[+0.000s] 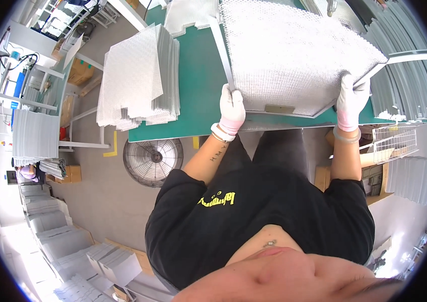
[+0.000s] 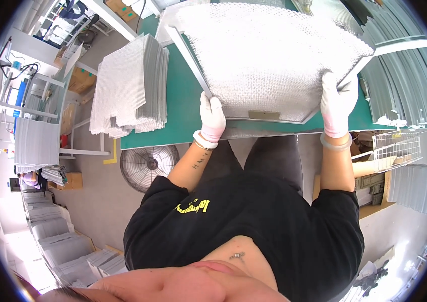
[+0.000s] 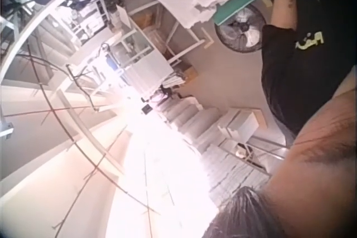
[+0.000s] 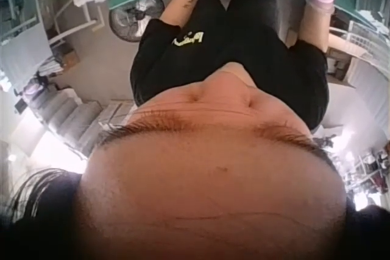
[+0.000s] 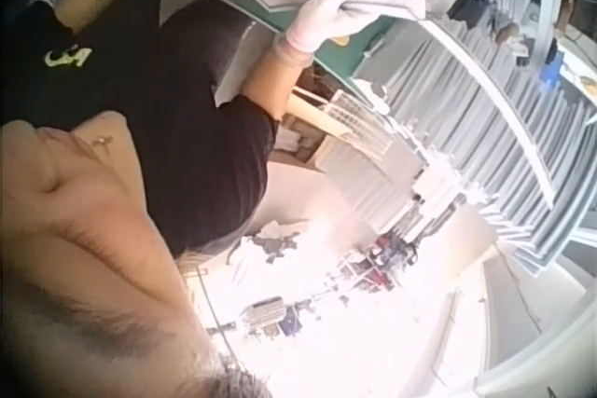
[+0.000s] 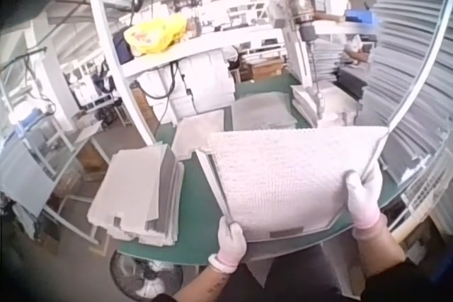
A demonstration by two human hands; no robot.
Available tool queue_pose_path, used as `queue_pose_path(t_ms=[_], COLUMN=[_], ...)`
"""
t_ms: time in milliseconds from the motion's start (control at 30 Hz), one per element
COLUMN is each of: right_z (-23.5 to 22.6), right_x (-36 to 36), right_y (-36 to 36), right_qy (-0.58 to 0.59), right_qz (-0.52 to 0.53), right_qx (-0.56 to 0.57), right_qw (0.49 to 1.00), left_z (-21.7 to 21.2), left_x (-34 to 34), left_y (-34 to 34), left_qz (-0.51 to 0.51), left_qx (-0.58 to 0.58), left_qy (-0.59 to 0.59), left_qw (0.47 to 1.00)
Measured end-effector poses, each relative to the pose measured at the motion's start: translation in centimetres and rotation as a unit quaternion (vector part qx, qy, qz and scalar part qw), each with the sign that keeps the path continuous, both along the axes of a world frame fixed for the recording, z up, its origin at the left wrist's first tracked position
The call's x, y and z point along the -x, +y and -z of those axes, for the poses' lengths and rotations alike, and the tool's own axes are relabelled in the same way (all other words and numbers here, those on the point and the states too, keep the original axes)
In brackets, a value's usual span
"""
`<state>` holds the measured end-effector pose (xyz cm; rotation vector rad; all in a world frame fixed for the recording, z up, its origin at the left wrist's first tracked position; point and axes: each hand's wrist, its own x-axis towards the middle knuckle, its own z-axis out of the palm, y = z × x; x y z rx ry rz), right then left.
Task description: Fitting metal mesh layers into an aluminum frame and securing them with an electric screwdriver.
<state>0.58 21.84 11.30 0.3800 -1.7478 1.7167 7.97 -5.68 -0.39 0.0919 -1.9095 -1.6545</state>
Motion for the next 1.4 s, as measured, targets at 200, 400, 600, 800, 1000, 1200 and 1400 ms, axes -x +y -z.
queue_pose_path(t_ms=[200,400,600,800,1000,1200,1400], right_z=[0.1,0.2,0.6,0.7,1.1,1.3,1.0], right_x=[-0.2,0.0,0.4,0.6,0.2,-0.1,0.0], right_y=[0.1,-0.2,0.0,0.3,0.1,0.1,0.0], right_qy=[0.005,0.002,0.004,0.003,-0.003,0.001,-0.003], right_qz=[-0.018,-0.034,-0.056,-0.074,-0.074,-0.074,-0.077], right_qx=[0.01,0.019,0.031,0.045,0.037,0.04,0.034], right_qw=[1.0,0.999,0.998,0.996,0.997,0.996,0.996], left_z=[-1.8,-1.1,-4.9,-5.9,-9.1,-11.7,-10.7], left_x=[0.6,1.3,0.2,1.9,1.4,2.0,2.1], left_y=[-1.3,-1.4,-1.9,-3.6,-3.9,-3.5,-5.1], left_qz=[0.116,0.074,0.04,-0.11,-0.025,-0.161,-0.088], left_qx=[-0.076,-0.1,0.058,0.372,0.28,0.504,0.484], left_qy=[0.043,0.073,0.038,0.215,0.102,0.265,0.319], left_qw=[0.989,0.989,0.997,0.896,0.954,0.806,0.81])
